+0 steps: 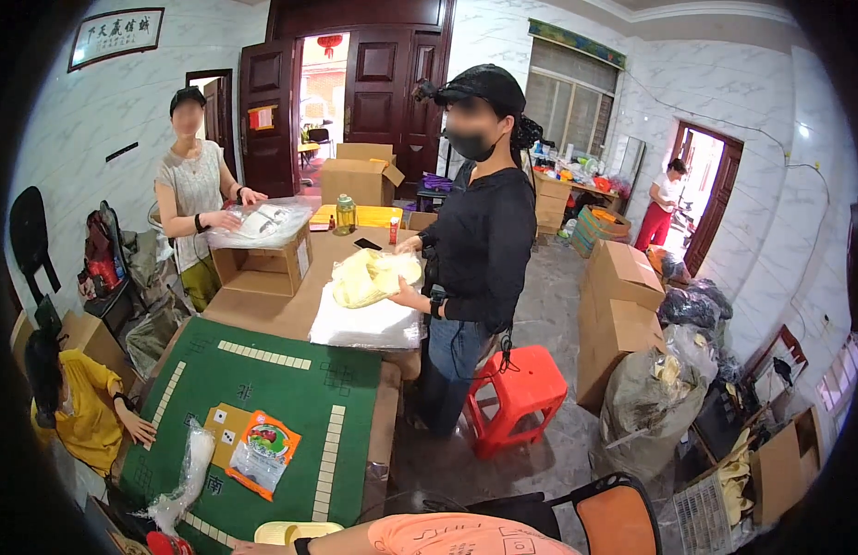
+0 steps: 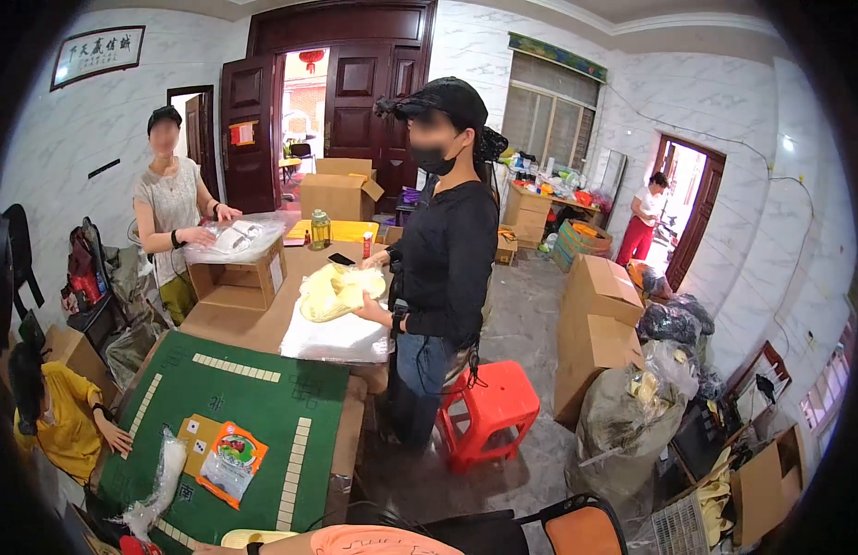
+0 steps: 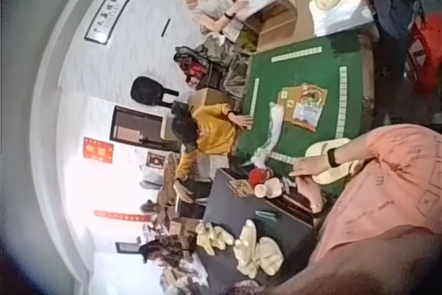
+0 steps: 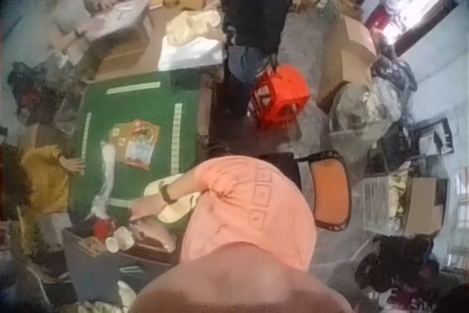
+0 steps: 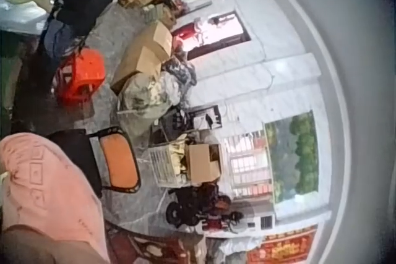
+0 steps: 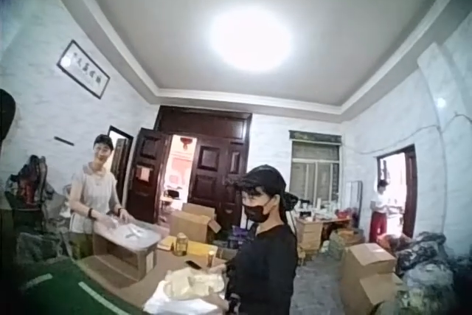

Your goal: Packaging finished foam slippers by securing them together and wrapping them in plastic.

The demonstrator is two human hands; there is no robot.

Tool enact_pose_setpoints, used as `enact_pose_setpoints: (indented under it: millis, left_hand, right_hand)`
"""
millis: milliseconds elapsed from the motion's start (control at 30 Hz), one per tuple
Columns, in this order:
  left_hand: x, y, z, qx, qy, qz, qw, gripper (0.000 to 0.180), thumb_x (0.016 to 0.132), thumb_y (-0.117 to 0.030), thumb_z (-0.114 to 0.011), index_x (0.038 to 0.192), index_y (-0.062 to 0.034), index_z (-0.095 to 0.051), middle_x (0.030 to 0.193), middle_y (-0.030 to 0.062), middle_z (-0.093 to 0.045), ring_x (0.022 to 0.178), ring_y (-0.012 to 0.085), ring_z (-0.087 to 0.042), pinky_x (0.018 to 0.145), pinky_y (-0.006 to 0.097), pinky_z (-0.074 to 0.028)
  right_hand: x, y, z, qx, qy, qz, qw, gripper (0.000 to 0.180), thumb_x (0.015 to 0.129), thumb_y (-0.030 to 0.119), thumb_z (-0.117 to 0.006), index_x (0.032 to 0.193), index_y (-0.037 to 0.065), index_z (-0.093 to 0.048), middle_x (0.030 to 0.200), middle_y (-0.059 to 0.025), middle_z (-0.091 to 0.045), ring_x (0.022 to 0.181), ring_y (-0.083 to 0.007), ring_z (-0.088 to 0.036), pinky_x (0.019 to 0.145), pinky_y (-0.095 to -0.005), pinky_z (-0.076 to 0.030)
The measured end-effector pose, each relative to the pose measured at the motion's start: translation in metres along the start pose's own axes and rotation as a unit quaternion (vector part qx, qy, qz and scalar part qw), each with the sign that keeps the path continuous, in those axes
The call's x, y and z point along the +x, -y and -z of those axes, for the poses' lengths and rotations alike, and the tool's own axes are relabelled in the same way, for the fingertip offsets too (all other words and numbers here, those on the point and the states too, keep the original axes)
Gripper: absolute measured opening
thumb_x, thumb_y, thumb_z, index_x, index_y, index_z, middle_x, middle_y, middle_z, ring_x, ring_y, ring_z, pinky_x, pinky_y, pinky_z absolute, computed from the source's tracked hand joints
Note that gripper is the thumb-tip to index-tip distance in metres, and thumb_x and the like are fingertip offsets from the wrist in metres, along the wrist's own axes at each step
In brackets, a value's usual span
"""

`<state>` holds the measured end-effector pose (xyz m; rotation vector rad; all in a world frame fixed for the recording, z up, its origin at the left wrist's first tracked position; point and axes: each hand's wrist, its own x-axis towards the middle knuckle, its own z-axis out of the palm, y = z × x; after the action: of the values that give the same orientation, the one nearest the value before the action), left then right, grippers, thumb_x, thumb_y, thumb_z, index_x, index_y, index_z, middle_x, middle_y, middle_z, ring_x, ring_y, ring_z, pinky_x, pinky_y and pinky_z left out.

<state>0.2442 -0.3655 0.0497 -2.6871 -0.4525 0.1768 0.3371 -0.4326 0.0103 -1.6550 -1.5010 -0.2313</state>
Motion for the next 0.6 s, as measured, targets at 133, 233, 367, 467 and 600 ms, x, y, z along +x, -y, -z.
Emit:
enact_pose_setpoints:
  millis: [133,233,367,467,600]
  left_hand:
    - [0.005,-0.023,-0.038,-0.603,-0.220,-0.005,0.767,0.017,0.084,-0.003,-0.052,0.100,0.0028,-0.051,0.093,0.0117,-0.059,0.081,0.0240,-0.056,0.078,0.031,-0.044]
    - [0.004,-0.041,-0.035,-0.664,-0.174,0.025,0.727,0.019,0.083,-0.001,-0.052,0.102,0.0041,-0.051,0.091,0.0123,-0.058,0.081,0.0217,-0.055,0.075,0.031,-0.045]
    - [0.015,-0.066,-0.122,-0.773,-0.174,0.024,0.610,0.012,0.083,-0.008,-0.053,0.091,0.0021,-0.055,0.082,0.0133,-0.058,0.073,0.0220,-0.057,0.070,0.033,-0.048]
    - [0.008,-0.066,-0.101,-0.448,-0.254,-0.080,0.853,0.018,0.083,-0.015,-0.051,0.071,-0.0029,-0.058,0.069,0.0109,-0.058,0.064,0.0197,-0.056,0.062,0.033,-0.048]
    - [-0.014,-0.132,-0.308,-0.838,0.296,0.203,0.411,0.034,0.085,-0.028,-0.046,0.112,-0.0077,-0.050,0.098,0.0070,-0.057,0.081,0.0233,-0.057,0.070,0.035,-0.047]
  right_hand:
    - [-0.029,-0.022,-0.003,0.064,0.022,-0.097,0.993,0.030,0.079,0.017,-0.054,0.108,0.009,-0.051,0.090,-0.0164,-0.059,0.079,-0.0336,-0.057,0.060,-0.0424,-0.044]
    - [-0.047,-0.031,0.017,0.037,0.090,-0.156,0.983,0.019,0.075,0.021,-0.057,0.089,0.008,-0.060,0.077,-0.0153,-0.059,0.070,-0.0328,-0.057,0.058,-0.0415,-0.044]
    - [-0.068,-0.043,0.017,-0.059,0.158,-0.209,0.963,0.014,0.073,0.018,-0.058,0.076,0.005,-0.063,0.073,-0.0147,-0.060,0.067,-0.0321,-0.057,0.061,-0.0392,-0.045]
    - [-0.095,-0.083,-0.017,-0.070,0.178,-0.290,0.938,0.014,0.069,0.014,-0.054,0.069,0.001,-0.060,0.064,-0.0186,-0.058,0.065,-0.0371,-0.059,0.059,-0.0445,-0.047]
    - [-0.131,-0.116,-0.009,-0.127,0.238,-0.303,0.914,0.013,0.070,0.018,-0.055,0.066,0.006,-0.061,0.071,-0.0155,-0.060,0.071,-0.0313,-0.058,0.061,-0.0433,-0.046]
